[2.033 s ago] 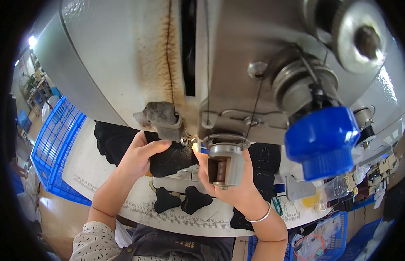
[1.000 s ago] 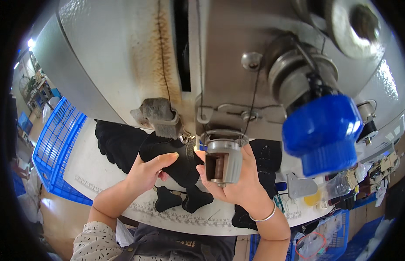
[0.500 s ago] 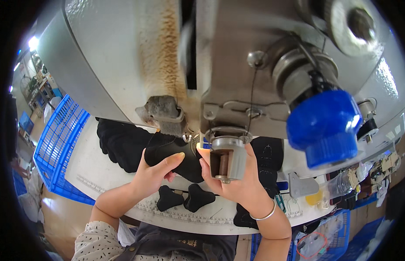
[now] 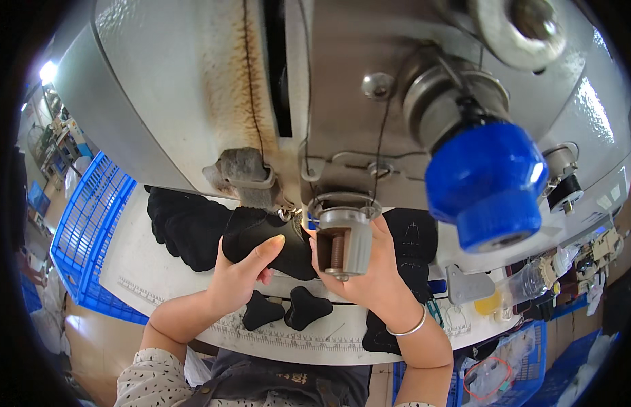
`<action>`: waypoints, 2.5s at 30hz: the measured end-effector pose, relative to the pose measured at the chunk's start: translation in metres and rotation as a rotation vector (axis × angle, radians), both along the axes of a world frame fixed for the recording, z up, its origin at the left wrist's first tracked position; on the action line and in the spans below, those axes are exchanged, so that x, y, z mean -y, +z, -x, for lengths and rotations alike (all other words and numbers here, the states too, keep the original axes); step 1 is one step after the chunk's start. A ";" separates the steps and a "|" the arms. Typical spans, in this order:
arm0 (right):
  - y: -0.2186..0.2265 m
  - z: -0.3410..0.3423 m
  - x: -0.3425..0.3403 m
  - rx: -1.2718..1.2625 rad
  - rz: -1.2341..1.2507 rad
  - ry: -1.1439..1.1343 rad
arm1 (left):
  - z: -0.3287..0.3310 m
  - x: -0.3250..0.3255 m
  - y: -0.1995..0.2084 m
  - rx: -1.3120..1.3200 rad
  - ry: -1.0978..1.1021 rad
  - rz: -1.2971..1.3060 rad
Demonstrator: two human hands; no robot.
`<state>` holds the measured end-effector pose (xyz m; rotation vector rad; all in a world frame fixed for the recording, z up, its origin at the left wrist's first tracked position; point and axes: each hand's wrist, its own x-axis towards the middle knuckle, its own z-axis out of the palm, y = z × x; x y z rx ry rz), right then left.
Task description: Operate a heavy-duty sewing machine to stitch together components of a shoe upper.
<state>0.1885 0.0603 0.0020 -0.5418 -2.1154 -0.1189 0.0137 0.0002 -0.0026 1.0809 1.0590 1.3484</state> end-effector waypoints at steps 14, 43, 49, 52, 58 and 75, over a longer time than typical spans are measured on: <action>-0.001 0.000 0.001 0.006 -0.008 -0.030 | 0.000 -0.004 0.003 -0.001 0.008 0.020; 0.007 0.002 0.023 0.044 0.010 -0.125 | 0.071 -0.025 -0.002 -0.236 0.337 -0.185; -0.006 -0.025 0.047 0.092 -0.001 -0.081 | 0.146 0.023 -0.060 -0.559 0.456 0.145; -0.024 -0.035 0.054 0.142 0.101 -0.077 | 0.159 0.028 -0.100 -0.734 0.493 0.163; -0.047 -0.063 0.071 0.140 0.249 -0.186 | 0.149 0.030 -0.090 -0.962 0.554 0.109; -0.072 -0.060 0.004 0.251 0.284 -0.533 | 0.036 0.070 -0.072 -1.328 0.010 -0.386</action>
